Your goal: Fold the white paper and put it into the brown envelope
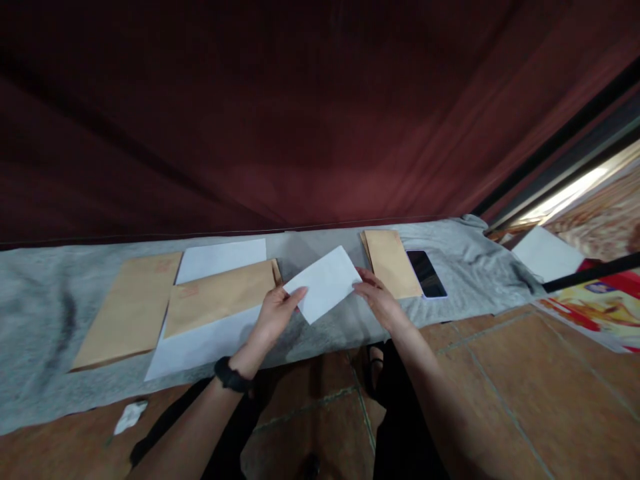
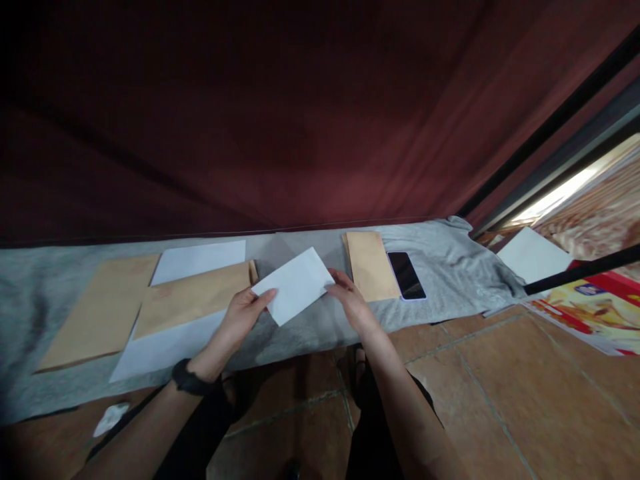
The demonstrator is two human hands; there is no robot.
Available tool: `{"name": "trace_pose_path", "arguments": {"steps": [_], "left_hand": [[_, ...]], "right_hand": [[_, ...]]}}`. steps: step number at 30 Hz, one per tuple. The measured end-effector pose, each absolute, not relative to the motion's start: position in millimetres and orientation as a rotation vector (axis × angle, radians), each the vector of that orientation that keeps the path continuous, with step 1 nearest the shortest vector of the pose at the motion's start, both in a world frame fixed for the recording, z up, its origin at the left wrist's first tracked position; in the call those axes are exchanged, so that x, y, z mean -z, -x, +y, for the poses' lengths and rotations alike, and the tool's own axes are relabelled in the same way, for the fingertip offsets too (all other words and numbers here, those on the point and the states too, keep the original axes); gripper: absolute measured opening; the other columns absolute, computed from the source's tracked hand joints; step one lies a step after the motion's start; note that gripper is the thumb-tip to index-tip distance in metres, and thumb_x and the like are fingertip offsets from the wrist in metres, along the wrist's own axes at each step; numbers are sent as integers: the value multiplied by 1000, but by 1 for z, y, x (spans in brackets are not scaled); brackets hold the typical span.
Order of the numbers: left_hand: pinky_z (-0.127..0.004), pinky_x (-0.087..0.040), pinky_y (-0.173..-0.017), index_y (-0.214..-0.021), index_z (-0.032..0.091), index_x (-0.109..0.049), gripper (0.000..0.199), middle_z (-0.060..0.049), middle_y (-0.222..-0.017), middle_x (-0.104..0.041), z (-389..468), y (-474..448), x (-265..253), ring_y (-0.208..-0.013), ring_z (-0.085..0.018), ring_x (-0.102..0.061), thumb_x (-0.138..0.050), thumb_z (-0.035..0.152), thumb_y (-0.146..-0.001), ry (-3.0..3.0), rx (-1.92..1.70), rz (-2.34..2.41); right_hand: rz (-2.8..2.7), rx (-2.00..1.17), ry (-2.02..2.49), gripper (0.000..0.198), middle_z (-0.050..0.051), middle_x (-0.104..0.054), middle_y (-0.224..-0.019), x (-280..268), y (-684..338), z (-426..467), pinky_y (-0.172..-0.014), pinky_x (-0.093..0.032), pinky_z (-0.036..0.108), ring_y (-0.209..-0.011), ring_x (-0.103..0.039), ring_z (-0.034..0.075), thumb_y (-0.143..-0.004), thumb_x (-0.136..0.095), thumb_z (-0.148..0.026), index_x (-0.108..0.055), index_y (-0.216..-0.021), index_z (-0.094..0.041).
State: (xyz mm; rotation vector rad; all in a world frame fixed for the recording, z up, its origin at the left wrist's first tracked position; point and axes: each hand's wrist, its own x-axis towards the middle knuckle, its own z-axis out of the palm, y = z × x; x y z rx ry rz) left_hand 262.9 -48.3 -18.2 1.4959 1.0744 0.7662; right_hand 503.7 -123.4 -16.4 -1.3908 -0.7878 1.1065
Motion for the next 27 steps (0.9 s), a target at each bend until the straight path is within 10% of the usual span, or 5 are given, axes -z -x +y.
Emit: {"name": "trace_pose_path", "arguments": {"steps": [9,16,27], "left_hand": [[-29,-52,-67,-109,20,-64,25,-3,-84,-75,-55,-280,42,-78,-21,-71,-62,32,-87,-1797,-526,1232],[-34,-54,-73,-146,20,-43,52,-11,-103,-76,-62,-289,47,-84,-27,-74,-53,30,-96,-2262,-399,1519],[-40,-54,-85,-153,14,-37,53,-19,-119,-68,-76,-287,41,-102,-29,-70,-28,24,-102,-2578,-450,1500]], "right_hand": [[-1145,-894,1868,11,-3,-65,-70,36,-503,-123,-61,-44,22,-67,-60,15,-79,-59,-32,-64,-80,-22],[-1633,-171,2202,45,17,-67,-124,39,-475,-132,-96,-48,40,-113,-62,30,-98,-44,-25,-52,-141,-15],[-2068,-133,1974,57,11,-31,-164,66,-429,-145,-124,-21,47,-151,-31,27,-105,-34,-43,-37,-156,-16]]}}
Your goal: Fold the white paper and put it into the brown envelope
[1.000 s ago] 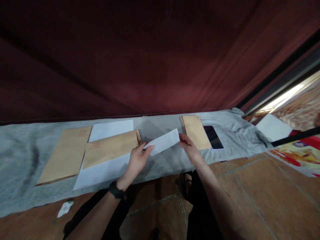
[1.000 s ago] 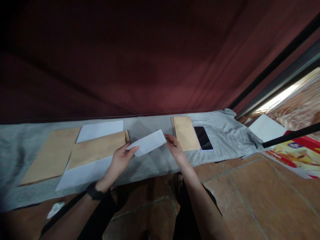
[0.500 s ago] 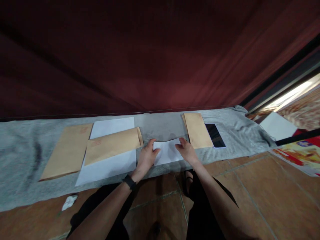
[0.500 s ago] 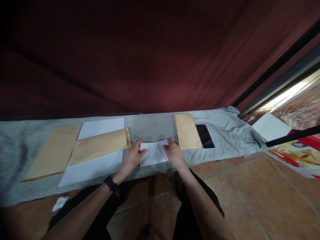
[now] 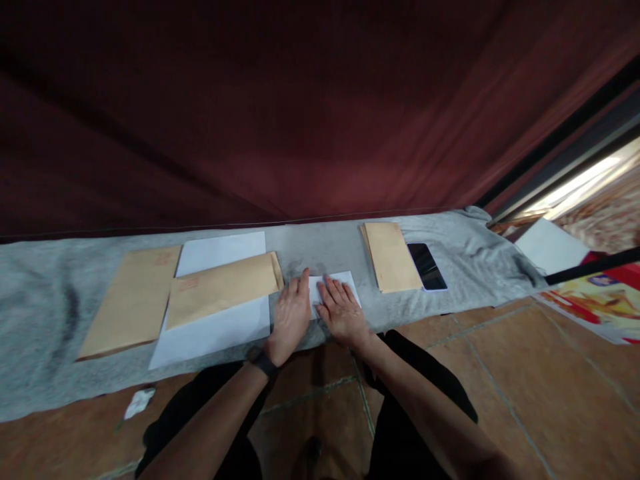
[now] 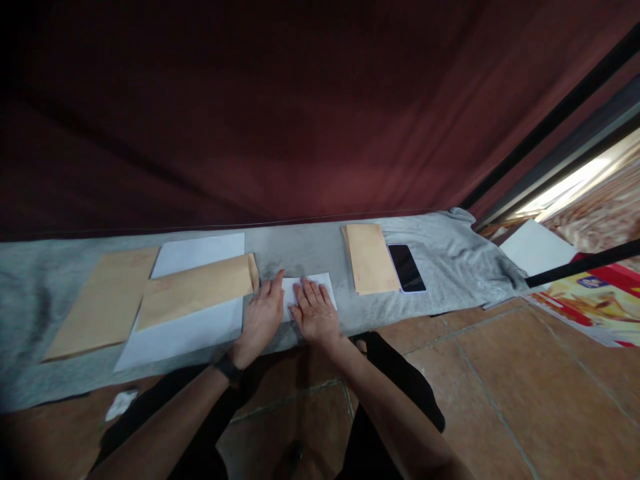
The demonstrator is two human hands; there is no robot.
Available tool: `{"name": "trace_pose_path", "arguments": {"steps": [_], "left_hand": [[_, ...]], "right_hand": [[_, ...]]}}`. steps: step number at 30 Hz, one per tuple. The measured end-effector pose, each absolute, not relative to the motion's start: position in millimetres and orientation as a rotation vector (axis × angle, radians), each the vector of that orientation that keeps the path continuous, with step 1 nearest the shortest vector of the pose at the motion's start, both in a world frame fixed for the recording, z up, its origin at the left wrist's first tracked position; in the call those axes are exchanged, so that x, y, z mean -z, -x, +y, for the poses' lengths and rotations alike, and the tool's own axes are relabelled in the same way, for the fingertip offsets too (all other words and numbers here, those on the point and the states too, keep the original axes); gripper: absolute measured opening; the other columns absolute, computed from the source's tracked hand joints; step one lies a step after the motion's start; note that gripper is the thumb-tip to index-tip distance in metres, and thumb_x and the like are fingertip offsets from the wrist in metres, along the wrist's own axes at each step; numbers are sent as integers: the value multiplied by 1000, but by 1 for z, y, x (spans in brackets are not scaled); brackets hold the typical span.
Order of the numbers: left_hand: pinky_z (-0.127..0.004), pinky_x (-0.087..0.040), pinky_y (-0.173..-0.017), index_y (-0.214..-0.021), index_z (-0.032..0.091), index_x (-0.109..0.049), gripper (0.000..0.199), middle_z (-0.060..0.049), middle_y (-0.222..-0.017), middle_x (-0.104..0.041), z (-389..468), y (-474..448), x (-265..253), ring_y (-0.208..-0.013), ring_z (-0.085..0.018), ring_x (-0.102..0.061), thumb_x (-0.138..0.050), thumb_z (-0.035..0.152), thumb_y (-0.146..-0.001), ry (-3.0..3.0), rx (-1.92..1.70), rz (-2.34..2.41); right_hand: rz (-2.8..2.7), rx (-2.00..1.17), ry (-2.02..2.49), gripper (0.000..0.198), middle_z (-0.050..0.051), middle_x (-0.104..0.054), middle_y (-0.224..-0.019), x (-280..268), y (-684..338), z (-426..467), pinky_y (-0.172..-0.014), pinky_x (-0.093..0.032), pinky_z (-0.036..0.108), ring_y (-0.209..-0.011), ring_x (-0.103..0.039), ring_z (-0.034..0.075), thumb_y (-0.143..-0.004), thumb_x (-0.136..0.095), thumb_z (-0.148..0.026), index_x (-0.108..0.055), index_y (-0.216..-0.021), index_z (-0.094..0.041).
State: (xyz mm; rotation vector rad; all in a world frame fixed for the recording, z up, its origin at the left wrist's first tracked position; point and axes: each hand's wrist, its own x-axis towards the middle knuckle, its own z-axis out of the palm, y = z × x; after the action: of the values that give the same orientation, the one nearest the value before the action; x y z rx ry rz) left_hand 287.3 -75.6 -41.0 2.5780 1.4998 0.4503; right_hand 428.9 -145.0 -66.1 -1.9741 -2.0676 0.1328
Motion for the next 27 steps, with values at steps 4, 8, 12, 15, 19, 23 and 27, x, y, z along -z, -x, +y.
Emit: {"name": "trace_pose_path", "arguments": {"steps": [4,8,12,15,19,23,27], "left_hand": [[-51,-35,-115,-155,14,-34,55,-20,-149,-50,-96,-293,44,-140,-33,-45,-34,28,-102,-2740,-533,1311],[-47,-26,-124,-158,9,-25,64,-17,-162,-35,-105,-296,60,-152,-28,-29,-31,42,-104,-2763,-447,1123],[-48,-26,-124,-155,2,-29,77,-21,-161,-35,-101,-288,69,-152,-30,-26,-30,56,-101,-2780,-415,1162],[-49,-26,-124,-155,2,-30,80,-22,-161,-33,-100,-280,69,-153,-31,-24,-33,60,-100,-2814,-428,1156],[-49,-27,-124,-155,2,-29,77,-22,-161,-32,-102,-273,69,-153,-31,-22,-35,56,-101,-2824,-426,1184],[-47,-25,-125,-156,1,-26,72,-22,-162,-30,-105,-270,71,-154,-29,-20,-36,48,-102,-2805,-414,1266],[-47,-25,-125,-156,0,-24,70,-22,-162,-29,-107,-268,71,-154,-29,-19,-37,41,-101,-2777,-381,1328]], "right_hand": [[-2115,-120,1994,56,11,-29,-164,70,-433,-145,-126,-19,47,-152,-28,26,-104,-37,-33,-32,-158,-16],[-2206,-73,1970,62,12,-23,-166,75,-435,-146,-126,-17,46,-154,-23,26,-100,-42,-24,-26,-159,-13],[-2148,-24,1981,56,10,-27,-165,78,-438,-145,-125,-19,47,-153,-26,26,-103,-39,-30,-32,-158,-18],[-2059,3,2012,55,12,-32,-163,79,-446,-145,-123,-23,47,-152,-29,27,-105,-38,-34,-36,-156,-15],[-1967,49,2072,56,15,-36,-161,78,-459,-148,-122,-25,48,-150,-32,29,-105,-38,-37,-37,-155,-12],[-1929,87,2094,59,15,-38,-159,79,-469,-154,-121,-27,47,-148,-35,29,-106,-36,-40,-33,-156,-10],[-1921,111,2120,59,17,-38,-159,80,-476,-158,-121,-27,45,-148,-36,29,-106,-35,-39,-33,-156,-7]]}}
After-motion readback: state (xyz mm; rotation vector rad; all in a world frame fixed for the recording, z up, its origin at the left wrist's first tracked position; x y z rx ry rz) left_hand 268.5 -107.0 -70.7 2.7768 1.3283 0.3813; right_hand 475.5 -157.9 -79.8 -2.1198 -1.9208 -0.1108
